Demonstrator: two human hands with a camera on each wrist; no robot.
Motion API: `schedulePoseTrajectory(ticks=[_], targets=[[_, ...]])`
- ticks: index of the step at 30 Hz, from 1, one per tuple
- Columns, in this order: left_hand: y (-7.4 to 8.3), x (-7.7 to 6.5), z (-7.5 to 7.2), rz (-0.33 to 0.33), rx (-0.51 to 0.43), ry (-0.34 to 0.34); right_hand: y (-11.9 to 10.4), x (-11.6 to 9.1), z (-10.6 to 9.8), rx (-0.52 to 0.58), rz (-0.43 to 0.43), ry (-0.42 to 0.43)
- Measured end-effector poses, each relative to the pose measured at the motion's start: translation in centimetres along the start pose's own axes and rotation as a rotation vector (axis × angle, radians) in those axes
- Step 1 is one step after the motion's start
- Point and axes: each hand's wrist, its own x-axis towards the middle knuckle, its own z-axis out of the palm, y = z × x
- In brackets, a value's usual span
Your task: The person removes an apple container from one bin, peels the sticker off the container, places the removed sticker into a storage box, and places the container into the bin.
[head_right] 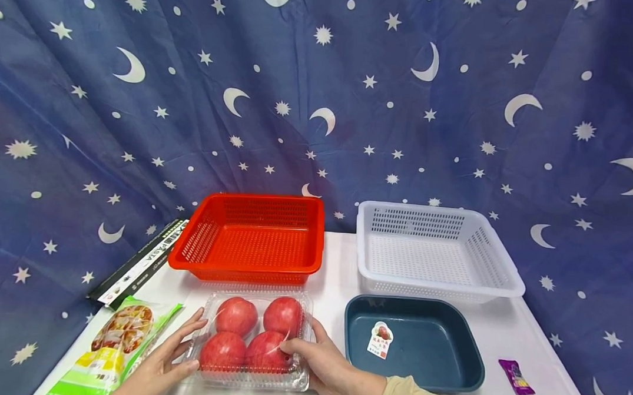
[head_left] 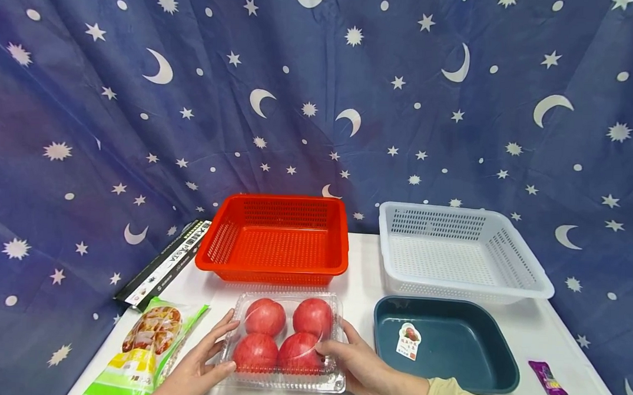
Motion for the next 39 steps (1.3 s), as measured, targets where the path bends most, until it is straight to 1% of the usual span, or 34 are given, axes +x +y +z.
schedulePoseTrajectory(ticks=[3, 14, 17, 20, 23, 26, 27, 29, 34, 39], targets=[[0.0, -0.2, 0.1, -0.013, 0.012, 0.01, 0.2, 0.0, 0.1, -0.016, -0.001, 0.019], [0.3, -0.4, 0.1, 0.125, 0.029, 0.006, -0.2, -0.4, 0.3, -0.089, 0.03, 0.076], [0.6, -0.3, -0.2, 0.17, 0.013, -0.015, -0.4, -0.6, 0.3, -0.091, 0.023, 0.073], [1.1, 0.1, -0.8, 0.217, -0.029, -0.056, -0.7, -0.9, 0.3, -0.076, 0.007, 0.061], [2.0, 0.4, -1.6, 0.213, -0.083, -0.088, -1.0, -1.2, 0.3, -0.051, -0.012, 0.046], [2.9, 0.6, -2.3, 0.163, -0.075, -0.065, -1.5, -1.4, 0.3, -0.041, -0.026, 0.041], [3.1, 0.6, -2.5, 0.143, -0.06, -0.052, -1.6, -1.5, 0.3, -0.042, -0.029, 0.041], [3.5, 0.8, -2.8, 0.128, -0.028, -0.026, -1.9, -1.5, 0.3, -0.05, -0.029, 0.044], [4.0, 1.4, -3.8, 0.163, 0.01, 0.028, -2.8, -1.9, 0.0, -0.068, -0.018, 0.053], [4.7, 2.3, -4.8, 0.166, 0.067, 0.107, -3.8, -2.4, -0.1, -0.063, -0.052, 0.05]])
